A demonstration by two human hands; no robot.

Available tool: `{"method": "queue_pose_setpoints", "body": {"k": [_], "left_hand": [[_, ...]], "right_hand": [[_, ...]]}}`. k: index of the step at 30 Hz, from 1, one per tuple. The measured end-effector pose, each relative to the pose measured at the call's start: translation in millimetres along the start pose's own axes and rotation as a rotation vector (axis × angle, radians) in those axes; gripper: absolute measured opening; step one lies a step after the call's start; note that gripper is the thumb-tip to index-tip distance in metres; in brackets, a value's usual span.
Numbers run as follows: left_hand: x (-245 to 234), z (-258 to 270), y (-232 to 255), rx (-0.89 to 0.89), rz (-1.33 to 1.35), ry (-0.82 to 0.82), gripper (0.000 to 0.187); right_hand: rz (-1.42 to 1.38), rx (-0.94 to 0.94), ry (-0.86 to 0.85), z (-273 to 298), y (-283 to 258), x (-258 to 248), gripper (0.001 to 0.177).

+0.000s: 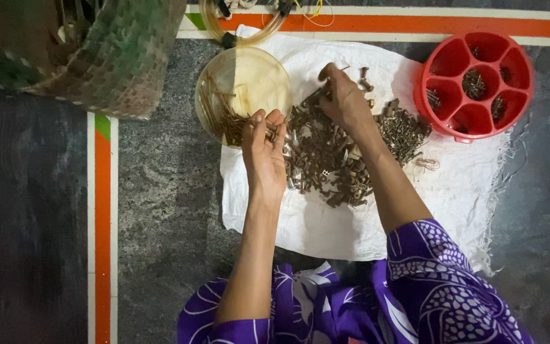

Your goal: The person sits on the floor and sorts a mixed pile of metal fasteners by hand. They pick up individual items from a white cloth, separate them into a clear plastic bowl and a red compartmentalized container, and continue sorting through the pile.

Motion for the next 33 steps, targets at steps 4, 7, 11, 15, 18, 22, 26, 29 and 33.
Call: {"method": "queue_pose_setpoints", "body": {"k": [4, 7, 11, 15, 18, 22, 26, 29, 33], "left_hand": [[5, 0, -2, -0.019, -0.068, -0.045, 0.041], [8, 3, -14, -0.092, -0.100, -0.092, 0.039], [9, 5, -31, -0.188, -0.068, -0.144, 0.027], [-2, 1, -28, -0.111, -0.103, -0.135, 0.018], [-5, -3, -15, -0.047, -0.010, -0.081, 0.013], [-8, -2, -7, -0.103, 0.024, 0.054, 0.011], [-2, -1, -10, -0.158, -0.017, -0.004, 0.015], [0, 2, -20, -0.193, -0.047, -0.033, 0.018], [-2, 1, -30, -0.249, -0.062, -0.034, 0.023]], "right_hand": [[-0.319, 0.578, 0.058, 15, -13, -30, 0.040], [-0.710, 0.427, 0.112, 36, -36, -53, 0.018], [-0.562, 0.281, -0.113, 71, -59, -45, 0.015], [-0.105, 0.104, -0.033, 95, -55, -38, 0.012], [0.362, -0.033, 0.002, 111, -51, -24, 0.031], [0.382, 0.034, 0.064, 128, -35, -13, 0.030], [0.213, 0.272, 0.001, 124, -23, -25, 0.013], [0.085, 0.211, 0.122, 120, -35, -47, 0.009], [-0.132, 0.214, 0.080, 121, -62, -52, 0.016]]}}
Point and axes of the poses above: each hand's wrist, its own z-axis away from the middle knuckle, its own x-axis out of the palm, y = z × x, the point moved 3 cm from there along -z, towards the middle knuckle
